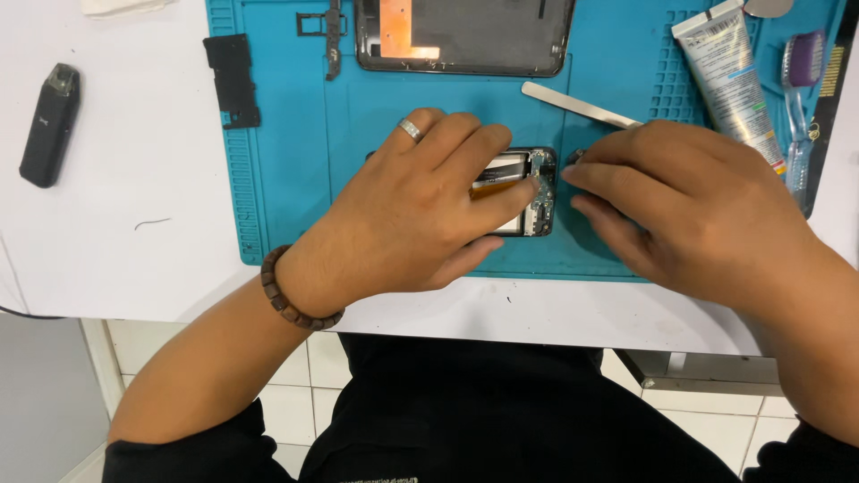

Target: The person works on a disassembled smartphone placed on a blue anti-static mat. They connect a small black ribbon cable to the motherboard, then use a screwdriver to tighten screws securing a metal bracket over the battery and internal components.

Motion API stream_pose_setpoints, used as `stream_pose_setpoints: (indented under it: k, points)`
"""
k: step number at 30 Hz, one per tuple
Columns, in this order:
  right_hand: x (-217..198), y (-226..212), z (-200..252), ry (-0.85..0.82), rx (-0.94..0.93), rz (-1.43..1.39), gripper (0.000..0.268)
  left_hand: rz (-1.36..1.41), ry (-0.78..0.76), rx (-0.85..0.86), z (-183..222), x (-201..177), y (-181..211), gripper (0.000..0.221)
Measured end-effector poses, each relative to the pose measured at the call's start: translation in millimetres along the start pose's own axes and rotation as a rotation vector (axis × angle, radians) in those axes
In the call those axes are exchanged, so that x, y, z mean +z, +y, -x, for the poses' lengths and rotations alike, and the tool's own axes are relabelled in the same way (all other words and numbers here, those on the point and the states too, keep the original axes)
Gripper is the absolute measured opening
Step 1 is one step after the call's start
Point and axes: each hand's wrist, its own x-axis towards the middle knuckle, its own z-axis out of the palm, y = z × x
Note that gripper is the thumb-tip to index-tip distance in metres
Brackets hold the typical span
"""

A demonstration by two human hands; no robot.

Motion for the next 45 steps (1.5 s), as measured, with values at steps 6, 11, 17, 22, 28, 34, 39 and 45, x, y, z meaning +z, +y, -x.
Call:
stream_pose_setpoints:
  k: [6,11,17,22,28,34,39,45]
  points:
    - [-4.0,9.6,1.1,-0.017,0.025,-0.042,0.023,-0.113,0.004,-0.008,-5.3,-2.1,5.5,0.04]
    - [-4.9,10.5,3.3,-0.003,0.046,-0.029,0.021,-0.099,0.021,-0.016,-4.2,0.3,6.9,0.04]
    - [-8.5,7.7,6.7,0.011,0.083,0.051,0.021,0.089,-0.014,-0.023,7.0,-1.2,-0.5,0.058]
    - [-13.1,1.9,2.4,-0.156,0.127,0.123,0.053,0.169,0.026,-0.001,9.9,-3.5,-8.5,0.069]
    - [-10.5,3.0,3.3,-0.257,0.149,0.123,0.06,0.169,0.02,-0.006,11.0,-3.4,-5.5,0.072]
    - [-9.3,1.2,2.7,-0.306,0.142,0.16,0.07,0.159,0.008,-0.026,11.3,-1.1,-4.6,0.079]
    - [-18.4,-18.4,-3.5,-0.059,0.567,-0.261,0.026,0.17,0.021,-0.033,11.7,1.8,-5.5,0.08]
    - [3.5,-22.7,-15.9,0.017,0.66,-0.556,0.033,0.18,0.027,-0.044,12.5,3.5,-4.9,0.072]
